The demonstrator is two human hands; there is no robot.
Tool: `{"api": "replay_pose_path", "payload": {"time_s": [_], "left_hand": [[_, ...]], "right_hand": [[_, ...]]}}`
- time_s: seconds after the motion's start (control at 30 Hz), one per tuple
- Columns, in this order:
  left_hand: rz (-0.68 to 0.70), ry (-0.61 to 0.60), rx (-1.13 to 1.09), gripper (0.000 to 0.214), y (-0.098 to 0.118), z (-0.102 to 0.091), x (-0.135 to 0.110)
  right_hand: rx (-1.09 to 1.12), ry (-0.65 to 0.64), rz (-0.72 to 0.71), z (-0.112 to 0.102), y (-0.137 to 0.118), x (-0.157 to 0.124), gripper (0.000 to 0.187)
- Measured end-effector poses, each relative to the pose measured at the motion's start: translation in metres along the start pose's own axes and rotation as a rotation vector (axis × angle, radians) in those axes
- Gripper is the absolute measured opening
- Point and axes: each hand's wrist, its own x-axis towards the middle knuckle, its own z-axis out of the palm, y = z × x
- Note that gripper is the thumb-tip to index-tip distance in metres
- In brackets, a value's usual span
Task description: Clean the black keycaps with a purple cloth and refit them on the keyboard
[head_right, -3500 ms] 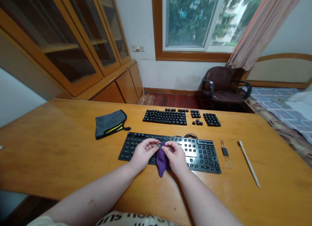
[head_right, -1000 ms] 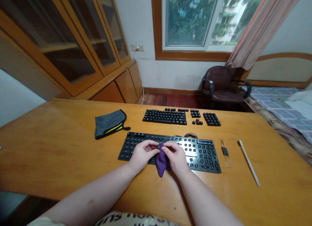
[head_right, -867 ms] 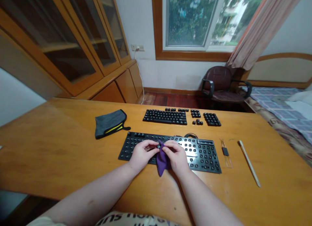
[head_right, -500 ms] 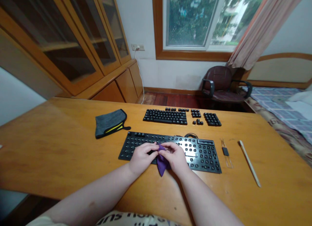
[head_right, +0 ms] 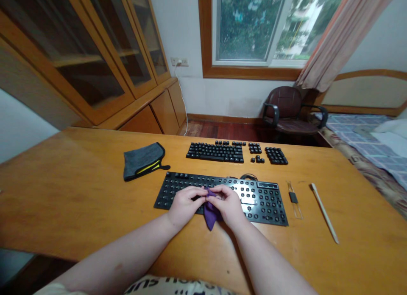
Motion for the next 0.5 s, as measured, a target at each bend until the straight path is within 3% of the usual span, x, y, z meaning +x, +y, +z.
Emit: {"api": "replay_pose_path", "payload": {"time_s": [0.1,0.33,0.5], "left_hand": [[0.011,-0.025,0.005,0.018,-0.0001,-0.0007,-0.0006],[-0.02,-0.017,0.021,0.017,0.0037,-0.0012,0.0013],[-0.039,-0.017,0.009,0.018,0.0071,-0.0018,0.0041]], "right_hand": [[-0.002,-0.009,0.02,0.0004,-0.0003,-0.0009,0.024],[-0.05,0.037,-0.045,-0.0016,-0.0011,0.001,0.012],[-0.015,0.059,-0.002,-0.0032,0.0009,0.002,0.014]]}}
